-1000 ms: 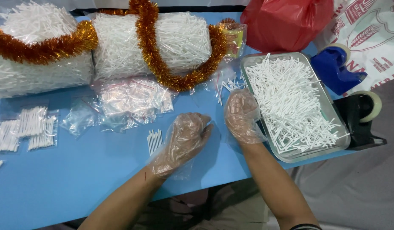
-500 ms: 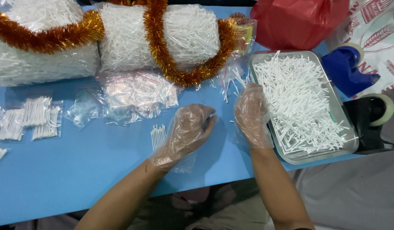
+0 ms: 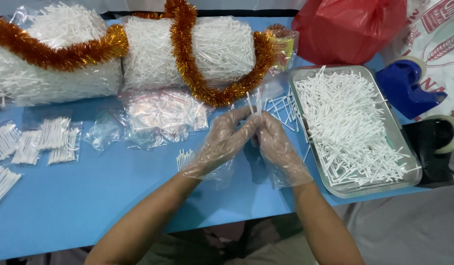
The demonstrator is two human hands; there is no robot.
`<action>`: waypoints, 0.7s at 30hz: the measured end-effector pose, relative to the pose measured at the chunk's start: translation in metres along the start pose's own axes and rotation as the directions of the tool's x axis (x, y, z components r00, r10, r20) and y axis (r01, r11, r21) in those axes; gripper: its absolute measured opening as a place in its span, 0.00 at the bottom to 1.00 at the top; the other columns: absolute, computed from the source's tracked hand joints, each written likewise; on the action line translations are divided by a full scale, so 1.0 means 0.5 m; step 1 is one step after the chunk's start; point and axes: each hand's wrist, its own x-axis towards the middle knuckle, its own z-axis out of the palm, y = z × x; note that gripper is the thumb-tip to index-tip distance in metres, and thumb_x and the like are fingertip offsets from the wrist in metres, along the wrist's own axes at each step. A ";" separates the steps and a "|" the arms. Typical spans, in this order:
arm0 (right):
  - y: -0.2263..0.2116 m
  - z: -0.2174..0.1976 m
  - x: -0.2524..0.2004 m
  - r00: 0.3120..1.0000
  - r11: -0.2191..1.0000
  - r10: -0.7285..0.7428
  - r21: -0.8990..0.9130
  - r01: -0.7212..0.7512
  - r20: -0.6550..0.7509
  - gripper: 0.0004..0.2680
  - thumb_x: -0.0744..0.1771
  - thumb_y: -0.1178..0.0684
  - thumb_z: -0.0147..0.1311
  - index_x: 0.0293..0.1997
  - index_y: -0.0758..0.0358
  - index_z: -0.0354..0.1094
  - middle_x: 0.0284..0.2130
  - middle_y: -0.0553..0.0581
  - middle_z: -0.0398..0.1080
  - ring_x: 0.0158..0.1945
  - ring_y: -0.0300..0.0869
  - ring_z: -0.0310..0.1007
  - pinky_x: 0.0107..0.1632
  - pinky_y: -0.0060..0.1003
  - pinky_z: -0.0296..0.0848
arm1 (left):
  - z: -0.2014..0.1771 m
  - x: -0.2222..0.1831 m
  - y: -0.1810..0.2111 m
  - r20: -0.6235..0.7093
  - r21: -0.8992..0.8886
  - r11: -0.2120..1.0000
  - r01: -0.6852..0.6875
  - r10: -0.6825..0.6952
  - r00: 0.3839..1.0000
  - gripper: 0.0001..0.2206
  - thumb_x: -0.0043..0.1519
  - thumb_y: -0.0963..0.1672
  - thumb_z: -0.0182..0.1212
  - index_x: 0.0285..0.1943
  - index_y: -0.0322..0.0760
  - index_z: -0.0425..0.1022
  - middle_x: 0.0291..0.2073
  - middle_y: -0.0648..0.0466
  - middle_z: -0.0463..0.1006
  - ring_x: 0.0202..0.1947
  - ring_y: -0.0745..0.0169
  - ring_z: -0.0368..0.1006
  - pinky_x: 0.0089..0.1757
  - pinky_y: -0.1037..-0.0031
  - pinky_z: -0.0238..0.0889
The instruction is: The person, wearing plastic gloves, picks up cotton swabs one by one from a metal tray and organizes them into a small bundle, then places the bundle into a small plastic bag.
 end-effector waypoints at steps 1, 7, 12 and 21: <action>-0.037 0.003 -0.005 1.000 0.999 0.010 -0.049 -0.009 0.015 0.13 0.72 0.52 0.40 0.32 0.63 0.69 0.20 0.58 0.71 0.27 0.46 0.74 0.32 0.40 0.73 | 0.002 0.001 -0.003 -0.026 -0.036 0.999 0.041 -0.042 0.999 0.22 0.65 0.54 0.54 0.57 0.37 0.79 0.48 0.40 0.82 0.56 0.40 0.76 0.53 0.54 0.70; -0.075 0.016 -0.013 0.996 0.957 0.088 -0.277 -0.085 -0.002 0.08 0.71 0.55 0.40 0.39 0.62 0.68 0.28 0.64 0.75 0.39 0.55 0.78 0.39 0.48 0.75 | 0.026 0.034 -0.071 -0.105 -0.130 0.967 0.218 -0.232 0.967 0.22 0.62 0.53 0.62 0.54 0.33 0.81 0.44 0.39 0.83 0.50 0.45 0.78 0.50 0.56 0.70; -0.091 0.022 -0.016 0.997 0.918 0.082 -0.391 -0.070 0.014 0.07 0.70 0.56 0.41 0.41 0.65 0.65 0.33 0.73 0.74 0.45 0.66 0.76 0.41 0.57 0.77 | 0.040 0.049 -0.138 -0.120 -0.236 0.948 0.216 -0.249 0.961 0.19 0.62 0.53 0.65 0.49 0.36 0.84 0.36 0.46 0.84 0.41 0.59 0.78 0.44 0.64 0.72; -0.061 0.015 -0.009 0.977 0.911 0.209 -0.373 -0.175 0.051 0.11 0.72 0.48 0.41 0.40 0.63 0.67 0.29 0.70 0.73 0.39 0.60 0.77 0.39 0.53 0.75 | 0.018 0.056 -0.113 -0.085 -0.334 0.938 0.098 -0.133 0.987 0.15 0.66 0.52 0.59 0.45 0.38 0.84 0.38 0.45 0.85 0.43 0.59 0.79 0.47 0.67 0.72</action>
